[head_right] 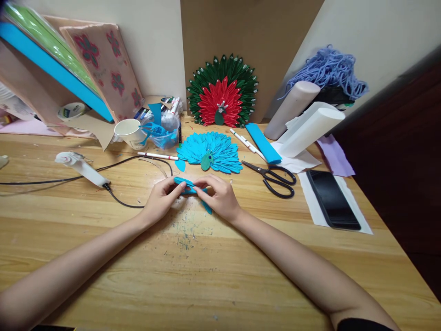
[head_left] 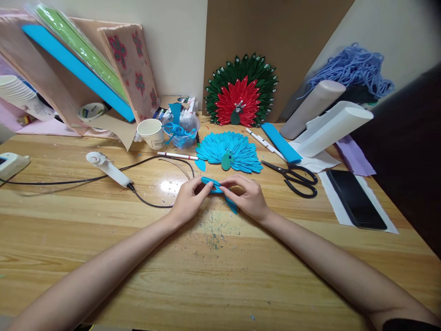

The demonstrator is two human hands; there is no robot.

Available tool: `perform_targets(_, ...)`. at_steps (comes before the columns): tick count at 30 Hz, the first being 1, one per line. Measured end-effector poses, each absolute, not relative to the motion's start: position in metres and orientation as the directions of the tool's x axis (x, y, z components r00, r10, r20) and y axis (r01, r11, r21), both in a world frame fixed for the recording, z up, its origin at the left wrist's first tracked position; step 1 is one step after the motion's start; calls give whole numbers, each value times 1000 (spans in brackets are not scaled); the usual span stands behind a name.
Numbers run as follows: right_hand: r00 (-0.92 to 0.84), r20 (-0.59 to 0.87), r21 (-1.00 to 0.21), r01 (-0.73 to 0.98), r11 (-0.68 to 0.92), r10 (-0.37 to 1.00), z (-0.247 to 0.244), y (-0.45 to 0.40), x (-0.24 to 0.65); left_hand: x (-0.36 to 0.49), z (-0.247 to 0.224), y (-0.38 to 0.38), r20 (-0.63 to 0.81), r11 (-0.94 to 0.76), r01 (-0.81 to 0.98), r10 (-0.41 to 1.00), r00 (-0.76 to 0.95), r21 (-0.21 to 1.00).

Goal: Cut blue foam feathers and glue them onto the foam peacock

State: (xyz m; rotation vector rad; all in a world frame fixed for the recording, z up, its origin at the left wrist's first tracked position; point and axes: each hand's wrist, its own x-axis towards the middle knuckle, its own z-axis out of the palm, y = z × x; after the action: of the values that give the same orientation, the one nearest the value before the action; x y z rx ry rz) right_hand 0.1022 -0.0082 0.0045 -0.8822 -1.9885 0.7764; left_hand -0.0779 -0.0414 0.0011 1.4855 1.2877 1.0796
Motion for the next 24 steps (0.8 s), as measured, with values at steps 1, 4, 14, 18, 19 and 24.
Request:
perform_targets(1, -425, 428, -766, 299, 570, 798, 5, -8, 102, -78, 1, -41, 67, -87, 244, 994, 90, 966)
perform_targets(4, -419, 443, -760, 294, 580, 792, 5, -8, 102, -78, 1, -42, 68, -88, 248, 994, 91, 965)
perform_targets(14, -456, 485, -701, 308, 643, 746, 8, -8, 102, -77, 6, -43, 95, -98, 277, 995, 26, 956)
perform_targets(18, -461, 523, -663, 308, 682, 717, 6, -7, 101, -77, 4, -43, 92, -95, 270, 996, 23, 958)
perform_targets(19, -457, 537, -656, 303, 692, 709, 5, -7, 101, -77, 4, -43, 91, -93, 273, 996, 23, 957)
perform_targets(24, -457, 581, -624, 283, 729, 674, 4, -8, 103, -78, 4, -42, 109, -109, 286, 994, 17, 952)
